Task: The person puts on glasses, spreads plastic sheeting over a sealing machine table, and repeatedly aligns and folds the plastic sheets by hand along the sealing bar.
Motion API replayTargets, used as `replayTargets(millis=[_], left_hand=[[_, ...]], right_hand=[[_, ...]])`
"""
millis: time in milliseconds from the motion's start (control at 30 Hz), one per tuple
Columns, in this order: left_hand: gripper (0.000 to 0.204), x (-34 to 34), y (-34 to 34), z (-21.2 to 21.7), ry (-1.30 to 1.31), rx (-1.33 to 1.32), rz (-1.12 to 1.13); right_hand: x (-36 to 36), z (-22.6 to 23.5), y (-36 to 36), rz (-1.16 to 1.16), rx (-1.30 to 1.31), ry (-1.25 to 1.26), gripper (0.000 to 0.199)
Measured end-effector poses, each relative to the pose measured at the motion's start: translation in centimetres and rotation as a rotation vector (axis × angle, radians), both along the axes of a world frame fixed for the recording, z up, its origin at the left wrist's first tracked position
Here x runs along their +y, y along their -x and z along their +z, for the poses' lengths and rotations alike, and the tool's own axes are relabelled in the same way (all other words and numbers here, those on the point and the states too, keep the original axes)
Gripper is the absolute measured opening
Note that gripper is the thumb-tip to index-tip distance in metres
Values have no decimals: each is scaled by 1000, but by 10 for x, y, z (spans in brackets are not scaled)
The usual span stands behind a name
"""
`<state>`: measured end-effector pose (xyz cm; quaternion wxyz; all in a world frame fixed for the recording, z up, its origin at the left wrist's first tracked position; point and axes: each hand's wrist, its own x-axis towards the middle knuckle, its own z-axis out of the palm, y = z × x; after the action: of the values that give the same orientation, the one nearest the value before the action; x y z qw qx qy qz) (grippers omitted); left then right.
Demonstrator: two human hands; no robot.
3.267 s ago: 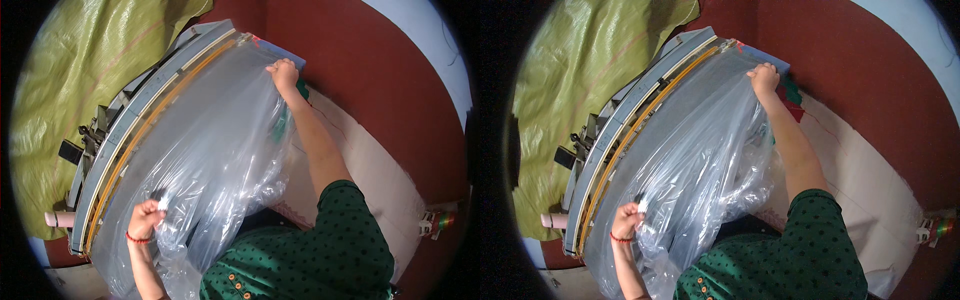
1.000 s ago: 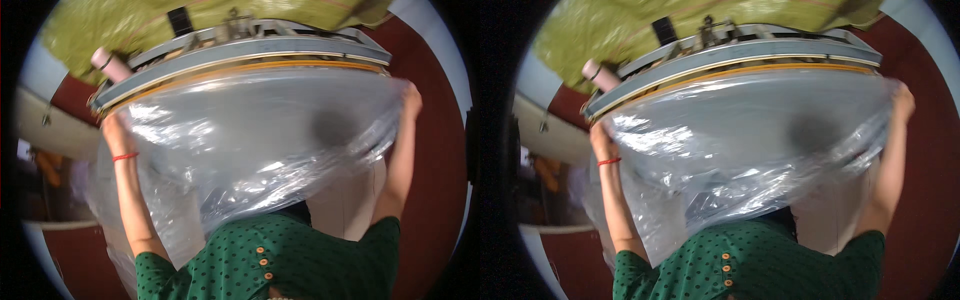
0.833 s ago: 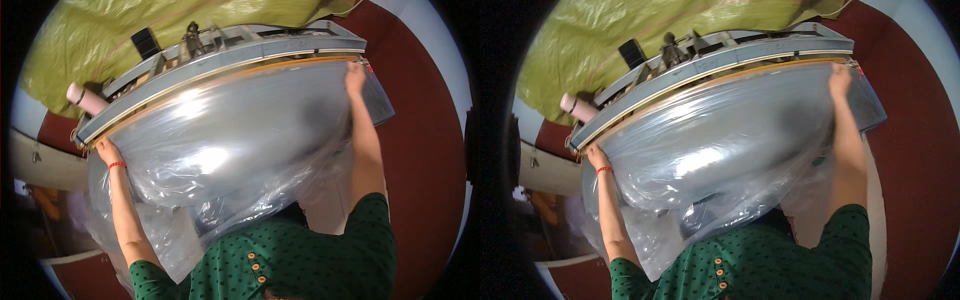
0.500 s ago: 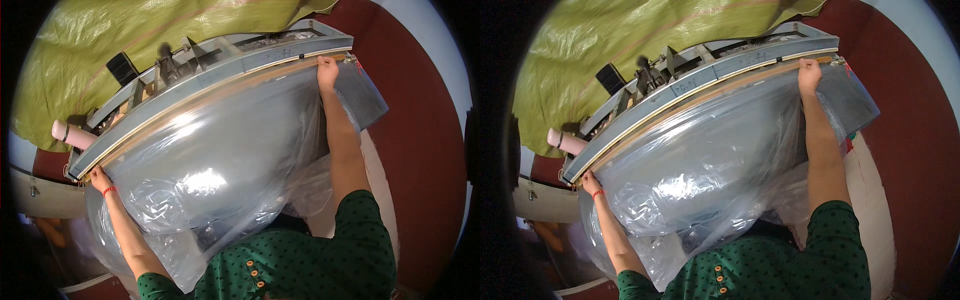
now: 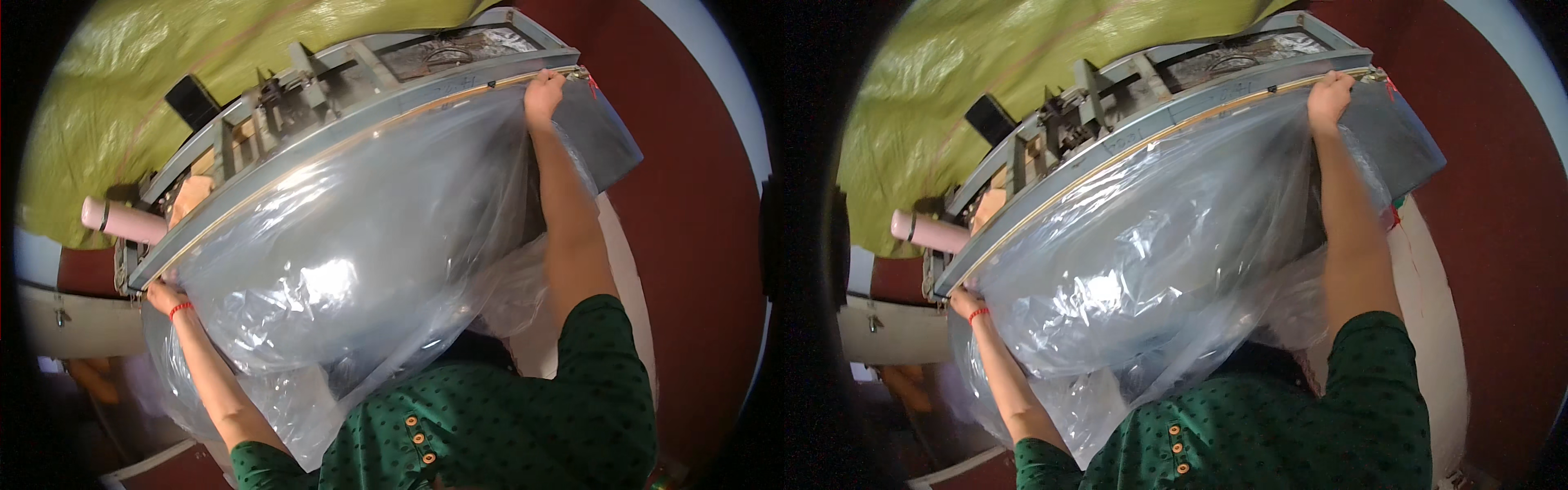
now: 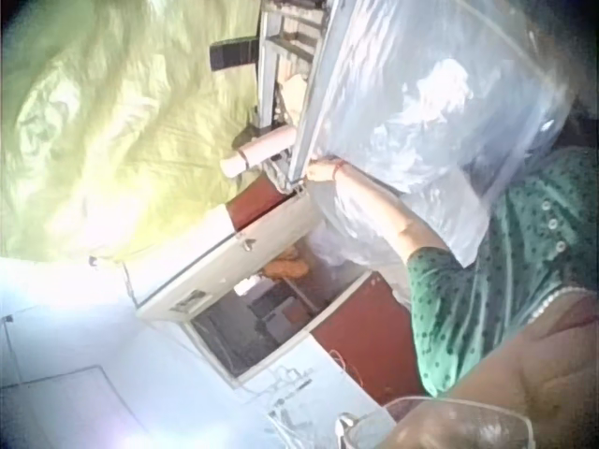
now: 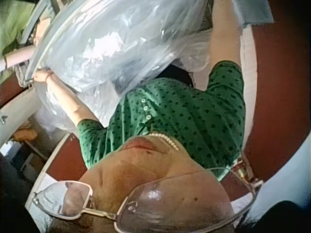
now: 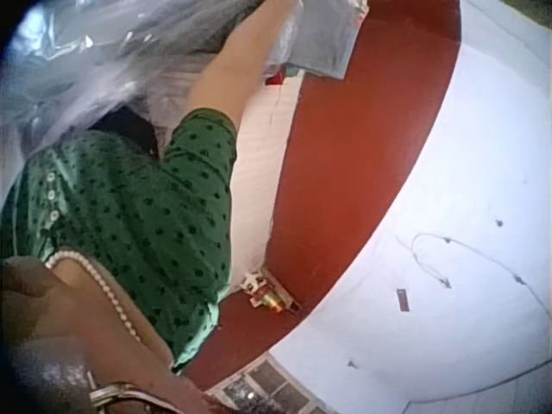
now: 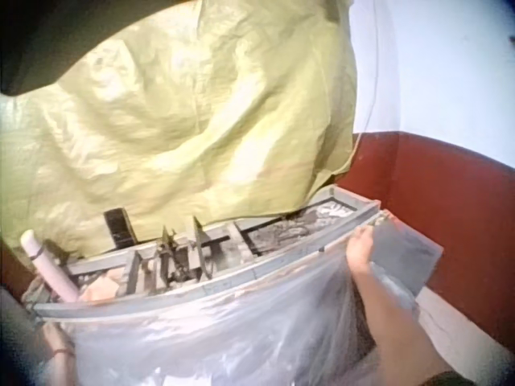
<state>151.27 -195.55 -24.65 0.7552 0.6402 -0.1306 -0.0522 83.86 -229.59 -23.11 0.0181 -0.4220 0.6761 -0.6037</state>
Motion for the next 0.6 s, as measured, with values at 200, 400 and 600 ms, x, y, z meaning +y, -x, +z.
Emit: replayTargets(millis=[200, 400, 600], left_hand=[[2, 50, 38, 49, -185, -235, -506], [2, 136, 115, 117, -38, -430, -476], [12, 183, 98, 140, -245, -449, -578]], right_hand=[[47, 36, -43, 96, 48, 100, 28], [178, 83, -220, 916, 656, 491, 30], [221, 64, -253, 1688, 368, -361, 16]])
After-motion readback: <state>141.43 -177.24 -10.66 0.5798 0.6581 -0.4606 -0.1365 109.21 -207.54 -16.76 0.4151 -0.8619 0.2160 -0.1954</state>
